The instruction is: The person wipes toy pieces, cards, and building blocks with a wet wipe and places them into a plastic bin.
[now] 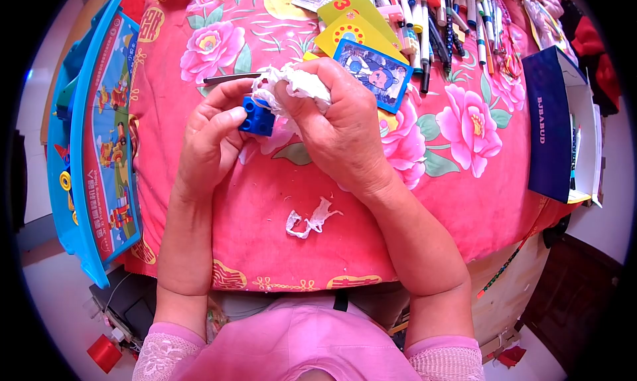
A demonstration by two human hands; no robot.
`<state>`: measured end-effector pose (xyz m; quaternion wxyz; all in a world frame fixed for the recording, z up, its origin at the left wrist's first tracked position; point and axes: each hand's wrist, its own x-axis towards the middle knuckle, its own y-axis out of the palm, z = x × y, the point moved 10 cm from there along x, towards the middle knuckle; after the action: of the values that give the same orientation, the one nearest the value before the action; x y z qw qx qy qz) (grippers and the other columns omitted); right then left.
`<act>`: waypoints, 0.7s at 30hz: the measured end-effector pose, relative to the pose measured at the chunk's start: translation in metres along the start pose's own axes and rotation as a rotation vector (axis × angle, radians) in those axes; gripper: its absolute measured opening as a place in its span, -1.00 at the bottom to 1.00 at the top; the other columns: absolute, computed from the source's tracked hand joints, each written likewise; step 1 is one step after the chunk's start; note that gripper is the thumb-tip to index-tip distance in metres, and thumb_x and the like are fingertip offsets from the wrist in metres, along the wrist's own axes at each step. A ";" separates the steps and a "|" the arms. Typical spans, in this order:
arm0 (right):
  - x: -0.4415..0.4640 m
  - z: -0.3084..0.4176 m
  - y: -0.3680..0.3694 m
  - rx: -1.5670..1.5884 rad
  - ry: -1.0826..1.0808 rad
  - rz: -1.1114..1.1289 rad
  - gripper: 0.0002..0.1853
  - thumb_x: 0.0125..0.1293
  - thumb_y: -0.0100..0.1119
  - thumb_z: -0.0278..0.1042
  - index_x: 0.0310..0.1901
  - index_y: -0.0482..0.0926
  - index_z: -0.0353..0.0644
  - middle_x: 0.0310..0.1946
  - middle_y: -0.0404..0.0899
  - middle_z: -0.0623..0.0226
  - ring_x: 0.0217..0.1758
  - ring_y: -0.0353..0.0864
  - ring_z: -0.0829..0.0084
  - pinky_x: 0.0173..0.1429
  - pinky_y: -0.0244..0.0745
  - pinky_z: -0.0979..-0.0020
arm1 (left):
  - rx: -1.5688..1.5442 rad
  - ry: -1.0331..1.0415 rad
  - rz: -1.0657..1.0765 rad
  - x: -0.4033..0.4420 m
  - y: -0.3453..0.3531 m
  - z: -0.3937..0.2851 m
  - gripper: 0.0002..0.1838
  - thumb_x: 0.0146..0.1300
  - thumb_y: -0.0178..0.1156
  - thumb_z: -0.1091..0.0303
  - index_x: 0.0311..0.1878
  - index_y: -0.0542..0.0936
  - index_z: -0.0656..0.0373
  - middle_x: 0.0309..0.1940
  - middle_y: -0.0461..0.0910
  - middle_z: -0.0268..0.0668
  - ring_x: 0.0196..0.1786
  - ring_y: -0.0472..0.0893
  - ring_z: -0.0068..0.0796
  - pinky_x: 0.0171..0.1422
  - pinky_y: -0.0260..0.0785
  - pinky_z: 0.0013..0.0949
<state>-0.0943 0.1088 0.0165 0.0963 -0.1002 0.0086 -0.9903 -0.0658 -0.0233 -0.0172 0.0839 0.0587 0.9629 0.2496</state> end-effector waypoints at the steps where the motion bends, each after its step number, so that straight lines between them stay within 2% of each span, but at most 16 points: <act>1: 0.000 0.000 0.001 0.007 -0.001 0.004 -0.84 0.21 0.17 -0.40 -0.24 0.50 -0.28 -0.45 0.54 0.33 -0.39 0.49 0.60 -0.32 0.40 0.54 | 0.021 -0.002 0.009 0.000 0.001 0.000 -0.65 0.19 0.02 0.47 0.06 0.41 0.30 -0.19 0.55 -0.26 -0.21 0.56 -0.55 -0.24 0.41 -0.58; 5: 0.001 0.001 0.004 -0.073 -0.031 0.037 -0.83 0.22 0.18 -0.38 -0.24 0.50 -0.29 -0.45 0.53 0.33 -0.40 0.49 0.61 -0.34 0.39 0.55 | 0.016 0.005 0.039 -0.001 0.006 -0.001 -0.66 0.21 0.03 0.46 0.06 0.41 0.29 -0.14 0.53 -0.25 -0.18 0.57 -0.54 -0.25 0.42 -0.58; 8: 0.000 0.001 0.001 -0.033 0.013 -0.007 -0.84 0.17 0.20 -0.41 -0.27 0.49 -0.30 -0.46 0.52 0.29 -0.41 0.52 0.51 -0.35 0.40 0.50 | -0.015 -0.010 0.062 -0.001 0.005 0.000 -0.65 0.19 0.06 0.46 0.06 0.41 0.28 -0.12 0.53 -0.25 -0.16 0.56 -0.54 -0.22 0.43 -0.56; 11: -0.002 0.016 0.009 -0.133 -0.233 0.049 -0.84 0.11 0.21 -0.46 -0.29 0.49 -0.31 -0.47 0.50 0.24 -0.41 0.53 0.39 -0.35 0.40 0.46 | 0.049 0.047 0.071 0.000 0.003 -0.002 -0.63 0.17 0.10 0.47 0.07 0.40 0.28 -0.12 0.52 -0.26 -0.12 0.54 -0.55 -0.15 0.43 -0.53; 14: 0.000 0.014 0.008 -0.195 -0.191 0.074 -0.85 0.07 0.20 -0.49 -0.31 0.49 -0.30 -0.47 0.48 0.21 -0.41 0.53 0.32 -0.34 0.40 0.44 | 0.097 0.103 0.097 -0.001 0.009 -0.007 -0.60 0.14 0.12 0.49 0.08 0.39 0.26 -0.14 0.52 -0.27 -0.10 0.52 -0.56 -0.07 0.44 -0.49; 15: 0.000 -0.001 0.005 -0.079 -0.033 0.046 -0.86 0.08 0.20 -0.49 -0.32 0.49 -0.29 -0.47 0.48 0.22 -0.41 0.54 0.34 -0.34 0.40 0.45 | 0.105 0.115 0.110 -0.001 0.011 -0.008 -0.59 0.13 0.13 0.50 0.08 0.38 0.26 -0.14 0.51 -0.27 -0.09 0.52 -0.56 -0.04 0.44 -0.48; 17: 0.002 -0.006 -0.003 -0.075 0.060 0.003 -0.86 0.09 0.20 -0.48 -0.31 0.50 -0.29 -0.46 0.49 0.23 -0.40 0.54 0.35 -0.33 0.40 0.45 | 0.133 0.133 0.129 -0.002 0.011 -0.010 -0.58 0.11 0.11 0.54 0.09 0.37 0.26 -0.16 0.51 -0.27 -0.10 0.52 -0.55 -0.03 0.46 -0.46; 19: 0.003 -0.006 -0.009 -0.069 0.094 -0.035 -0.85 0.10 0.21 -0.46 -0.30 0.50 -0.28 -0.45 0.49 0.24 -0.39 0.54 0.38 -0.33 0.40 0.46 | 0.144 0.132 0.123 -0.002 0.012 -0.011 -0.57 0.11 0.09 0.57 0.10 0.36 0.25 -0.16 0.51 -0.27 -0.11 0.53 -0.54 -0.01 0.47 -0.44; 21: 0.003 0.003 -0.006 -0.080 -0.017 -0.016 -0.85 0.10 0.22 -0.45 -0.30 0.50 -0.28 -0.46 0.49 0.25 -0.39 0.54 0.38 -0.33 0.40 0.46 | 0.136 0.113 0.086 -0.003 0.014 -0.012 -0.55 0.10 0.07 0.61 0.11 0.35 0.25 -0.16 0.50 -0.27 -0.12 0.53 -0.54 -0.01 0.49 -0.42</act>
<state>-0.0975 0.1146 0.0200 0.0843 -0.1125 0.0466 -0.9890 -0.0637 -0.0168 0.0003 0.0146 0.0914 0.9775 0.1897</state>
